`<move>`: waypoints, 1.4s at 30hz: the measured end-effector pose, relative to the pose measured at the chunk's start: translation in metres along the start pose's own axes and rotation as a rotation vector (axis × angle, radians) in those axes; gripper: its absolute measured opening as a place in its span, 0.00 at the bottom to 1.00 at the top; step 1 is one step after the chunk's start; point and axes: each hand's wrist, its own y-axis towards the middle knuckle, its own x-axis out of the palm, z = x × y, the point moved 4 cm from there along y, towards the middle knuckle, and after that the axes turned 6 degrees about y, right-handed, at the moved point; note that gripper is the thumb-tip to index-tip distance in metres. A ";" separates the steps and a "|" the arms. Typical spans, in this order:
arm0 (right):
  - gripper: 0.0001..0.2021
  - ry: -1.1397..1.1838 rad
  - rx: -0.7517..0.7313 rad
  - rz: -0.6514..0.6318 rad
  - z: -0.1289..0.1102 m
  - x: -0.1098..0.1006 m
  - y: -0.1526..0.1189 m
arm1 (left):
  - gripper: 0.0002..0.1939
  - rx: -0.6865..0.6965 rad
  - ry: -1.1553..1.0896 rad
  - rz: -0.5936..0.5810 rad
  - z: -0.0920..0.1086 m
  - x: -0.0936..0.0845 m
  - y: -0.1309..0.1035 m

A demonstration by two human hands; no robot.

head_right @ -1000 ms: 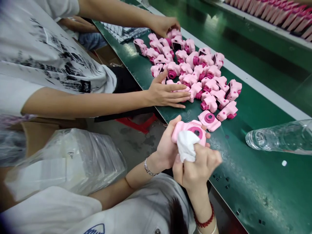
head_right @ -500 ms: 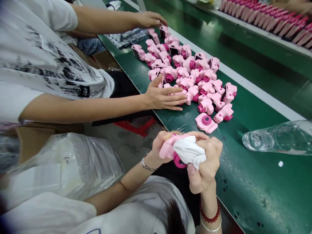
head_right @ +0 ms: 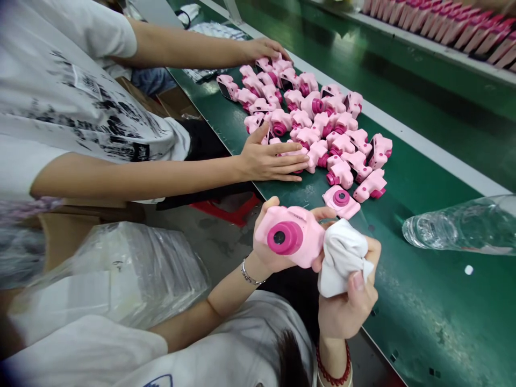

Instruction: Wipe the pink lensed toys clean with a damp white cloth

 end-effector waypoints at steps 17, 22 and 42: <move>0.11 -0.672 -0.476 0.022 0.020 -0.018 0.001 | 0.48 0.021 0.478 -0.034 -0.029 -0.006 0.004; 0.19 -0.685 -0.168 0.122 0.033 -0.033 0.018 | 0.38 0.163 0.882 0.064 0.002 -0.019 -0.009; 0.20 -0.506 -0.296 -0.599 0.021 0.003 -0.005 | 0.29 0.219 0.994 0.150 0.002 -0.042 -0.012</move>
